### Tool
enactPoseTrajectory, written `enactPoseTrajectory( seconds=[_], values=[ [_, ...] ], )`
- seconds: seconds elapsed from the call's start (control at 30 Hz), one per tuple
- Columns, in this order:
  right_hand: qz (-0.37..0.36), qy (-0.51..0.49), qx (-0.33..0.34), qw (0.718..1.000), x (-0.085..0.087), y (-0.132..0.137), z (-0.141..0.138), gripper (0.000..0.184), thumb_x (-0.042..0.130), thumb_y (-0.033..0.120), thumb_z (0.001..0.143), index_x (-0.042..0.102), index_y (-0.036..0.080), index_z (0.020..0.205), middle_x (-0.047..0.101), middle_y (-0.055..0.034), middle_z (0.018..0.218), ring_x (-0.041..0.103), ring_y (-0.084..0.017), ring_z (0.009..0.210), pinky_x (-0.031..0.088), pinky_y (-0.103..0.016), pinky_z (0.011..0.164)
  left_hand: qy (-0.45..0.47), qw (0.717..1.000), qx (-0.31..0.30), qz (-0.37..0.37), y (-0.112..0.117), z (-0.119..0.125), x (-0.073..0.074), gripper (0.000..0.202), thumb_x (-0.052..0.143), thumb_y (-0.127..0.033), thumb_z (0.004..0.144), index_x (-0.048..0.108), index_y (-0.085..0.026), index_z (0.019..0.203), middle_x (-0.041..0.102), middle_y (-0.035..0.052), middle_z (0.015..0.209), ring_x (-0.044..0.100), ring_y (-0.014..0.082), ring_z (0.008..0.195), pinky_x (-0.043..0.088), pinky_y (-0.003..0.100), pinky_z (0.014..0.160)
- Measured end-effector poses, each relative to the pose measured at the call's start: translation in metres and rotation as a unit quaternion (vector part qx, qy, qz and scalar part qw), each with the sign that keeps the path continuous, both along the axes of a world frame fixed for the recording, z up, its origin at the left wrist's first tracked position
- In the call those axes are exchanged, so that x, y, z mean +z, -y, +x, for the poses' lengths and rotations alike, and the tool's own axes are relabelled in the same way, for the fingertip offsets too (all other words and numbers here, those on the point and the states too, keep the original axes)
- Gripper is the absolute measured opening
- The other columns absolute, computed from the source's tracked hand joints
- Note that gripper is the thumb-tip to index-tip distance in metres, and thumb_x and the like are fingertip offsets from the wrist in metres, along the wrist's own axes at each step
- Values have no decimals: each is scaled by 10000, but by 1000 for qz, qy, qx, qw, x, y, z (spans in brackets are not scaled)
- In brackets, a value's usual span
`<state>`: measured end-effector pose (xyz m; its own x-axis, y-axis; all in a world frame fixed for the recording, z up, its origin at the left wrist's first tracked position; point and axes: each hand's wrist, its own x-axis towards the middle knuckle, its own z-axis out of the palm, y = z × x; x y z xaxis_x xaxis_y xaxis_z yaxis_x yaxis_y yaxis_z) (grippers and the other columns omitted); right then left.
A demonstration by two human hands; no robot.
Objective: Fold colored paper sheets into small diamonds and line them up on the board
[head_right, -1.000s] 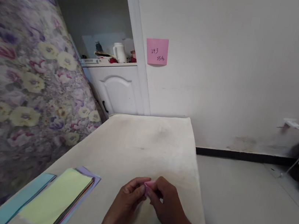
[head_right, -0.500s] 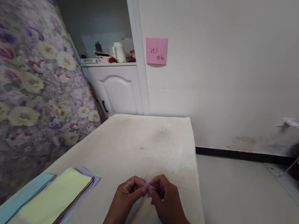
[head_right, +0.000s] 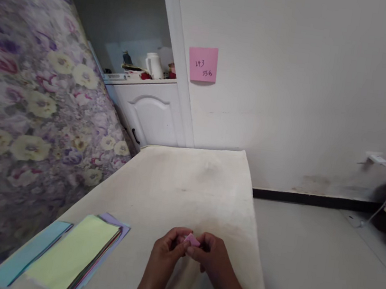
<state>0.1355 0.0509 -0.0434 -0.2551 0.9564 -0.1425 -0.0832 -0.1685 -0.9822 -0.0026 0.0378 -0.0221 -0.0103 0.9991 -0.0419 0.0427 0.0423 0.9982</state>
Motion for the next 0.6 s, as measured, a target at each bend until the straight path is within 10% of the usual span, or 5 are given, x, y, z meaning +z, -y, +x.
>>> enactPoseTrajectory(
  seconds=[0.6],
  values=[
    [3,42,33,999,-4,3,-1,153,604,237,655,487,166,586,506,60,437,443,-66,382,331,-176,386,-60,997,-50,-24,-4,-4,5,229,585,-339,741,591,-151,612,555,-13,515,479,116,504,355,218,498]
  ],
)
